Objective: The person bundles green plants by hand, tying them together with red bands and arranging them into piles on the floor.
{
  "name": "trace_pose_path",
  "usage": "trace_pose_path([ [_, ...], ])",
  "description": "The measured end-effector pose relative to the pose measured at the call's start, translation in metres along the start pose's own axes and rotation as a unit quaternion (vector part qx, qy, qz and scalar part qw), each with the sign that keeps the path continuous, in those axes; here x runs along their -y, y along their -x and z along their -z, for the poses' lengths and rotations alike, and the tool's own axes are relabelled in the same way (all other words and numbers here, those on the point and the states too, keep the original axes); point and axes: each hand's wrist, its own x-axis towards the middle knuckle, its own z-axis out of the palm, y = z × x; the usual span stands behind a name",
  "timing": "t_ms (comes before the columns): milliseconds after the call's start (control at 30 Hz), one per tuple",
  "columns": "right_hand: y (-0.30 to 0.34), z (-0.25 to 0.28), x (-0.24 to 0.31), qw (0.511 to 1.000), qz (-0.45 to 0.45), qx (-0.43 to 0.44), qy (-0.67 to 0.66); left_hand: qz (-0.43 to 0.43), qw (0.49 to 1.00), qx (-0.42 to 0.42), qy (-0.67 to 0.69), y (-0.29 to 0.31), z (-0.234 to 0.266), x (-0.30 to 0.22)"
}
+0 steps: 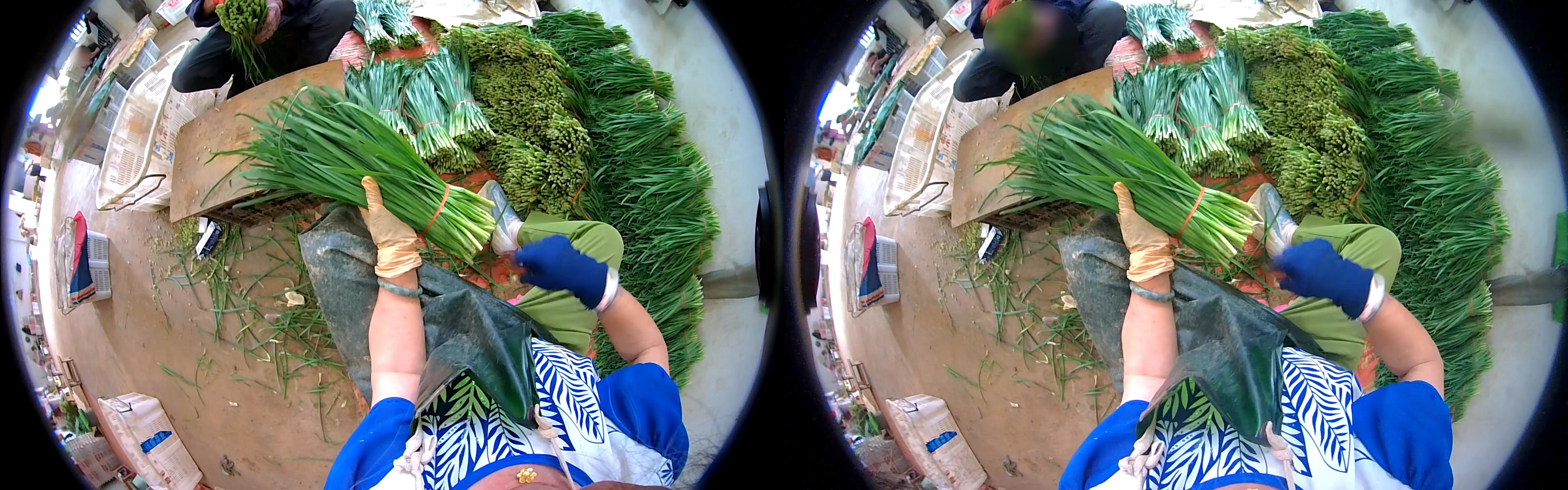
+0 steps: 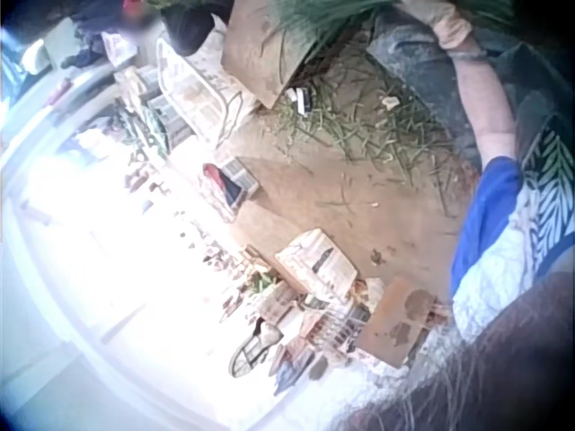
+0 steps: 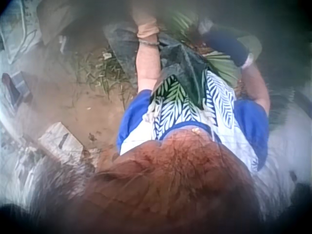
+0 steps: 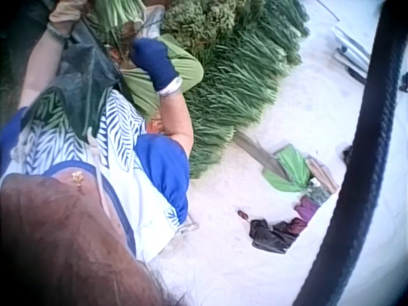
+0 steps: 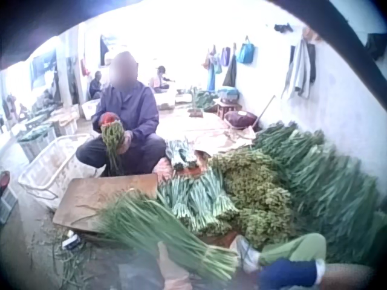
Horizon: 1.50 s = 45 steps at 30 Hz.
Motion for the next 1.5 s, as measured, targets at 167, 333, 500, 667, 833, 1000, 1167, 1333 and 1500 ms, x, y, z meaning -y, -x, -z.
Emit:
trace_pose_path([
  [167,-0.075,0.046,0.017,0.96,-0.043,-0.27,-0.068,0.054,0.996,0.066,-0.005,0.008,0.001,0.013],
  [333,-0.157,0.029,0.019,0.92,-0.074,-0.375,-0.086,0.114,0.988,0.094,-0.042,0.047,-0.021,0.017],
  [500,-0.161,0.01,-0.028,0.812,-0.078,-0.33,-0.475,0.092,0.994,0.052,-0.038,0.053,-0.022,0.016],
  [667,-0.121,0.009,-0.033,0.698,-0.118,-0.387,-0.591,0.136,0.989,0.051,-0.019,0.051,-0.015,0.016],
  [833,-0.101,0.008,-0.041,0.681,-0.145,-0.378,-0.61,0.192,0.98,0.043,-0.011,0.052,-0.016,0.02],
  [1000,-0.117,0.025,-0.027,0.797,-0.113,-0.366,-0.468,0.165,0.982,0.08,-0.052,0.053,-0.015,0.026],
  [1167,-0.13,0.074,-0.009,0.83,0.006,-0.549,-0.094,0.14,0.984,0.084,-0.077,0.056,-0.018,0.025],
  [1333,-0.154,0.097,0.026,0.929,0.112,-0.353,-0.008,0.132,0.98,0.118,-0.095,0.057,-0.015,0.032],
  [1500,-0.159,0.101,0.019,0.963,0.083,-0.237,0.094,0.156,0.975,0.108,-0.118,0.064,-0.02,0.034],
])
